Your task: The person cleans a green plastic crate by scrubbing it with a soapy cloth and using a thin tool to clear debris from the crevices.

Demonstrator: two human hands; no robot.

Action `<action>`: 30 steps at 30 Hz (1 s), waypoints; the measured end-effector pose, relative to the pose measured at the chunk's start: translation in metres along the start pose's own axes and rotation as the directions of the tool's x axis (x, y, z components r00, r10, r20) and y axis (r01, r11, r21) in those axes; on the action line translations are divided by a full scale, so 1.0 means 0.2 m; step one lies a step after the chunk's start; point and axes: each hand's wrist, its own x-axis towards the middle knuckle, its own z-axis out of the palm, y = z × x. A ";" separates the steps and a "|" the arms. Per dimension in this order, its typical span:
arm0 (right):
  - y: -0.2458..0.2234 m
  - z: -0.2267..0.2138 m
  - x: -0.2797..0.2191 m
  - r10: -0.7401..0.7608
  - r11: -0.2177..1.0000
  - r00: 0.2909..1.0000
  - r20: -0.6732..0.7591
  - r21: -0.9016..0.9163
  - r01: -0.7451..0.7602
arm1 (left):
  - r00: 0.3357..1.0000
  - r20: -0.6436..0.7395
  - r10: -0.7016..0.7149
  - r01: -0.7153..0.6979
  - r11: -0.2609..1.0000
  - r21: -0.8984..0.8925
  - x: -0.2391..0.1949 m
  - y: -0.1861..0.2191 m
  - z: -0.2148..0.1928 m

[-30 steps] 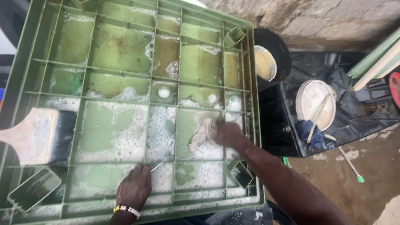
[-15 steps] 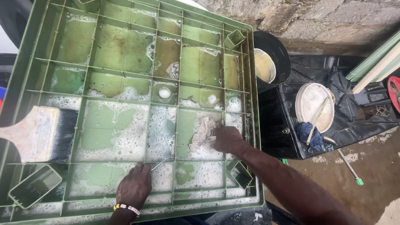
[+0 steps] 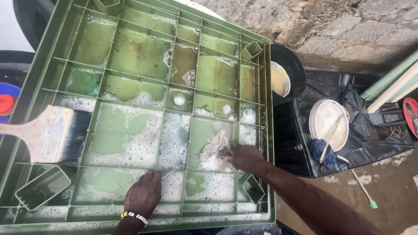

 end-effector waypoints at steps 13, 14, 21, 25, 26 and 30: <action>0.06 -0.13 0.19 0.190 0.967 0.970 -0.152 -0.143 -0.212 | 0.997 0.070 -0.030 0.033 0.998 -0.045 -0.03 0.02 -0.08; 0.11 -0.14 0.24 0.111 0.979 0.982 -0.152 -0.151 -0.134 | 0.999 0.041 -0.031 0.033 0.999 -0.031 -0.03 0.02 -0.07; 0.03 -0.05 0.16 0.241 0.944 0.970 -0.030 0.240 -0.228 | 0.999 0.006 -0.032 0.032 0.999 -0.041 -0.02 0.02 -0.05; 0.13 0.31 0.12 0.018 0.980 0.984 -0.177 -0.193 -0.052 | 0.999 0.031 -0.038 0.038 0.999 0.012 0.00 0.02 -0.05; 0.14 0.39 0.09 -0.005 0.990 0.990 -0.139 -0.140 -0.015 | 0.998 0.045 -0.037 0.036 0.999 0.014 0.00 0.02 -0.06; 0.18 0.41 0.04 -0.020 0.959 0.999 0.031 -0.283 0.028 | 0.998 -0.061 -0.009 0.006 0.999 -0.039 -0.01 -0.02 0.02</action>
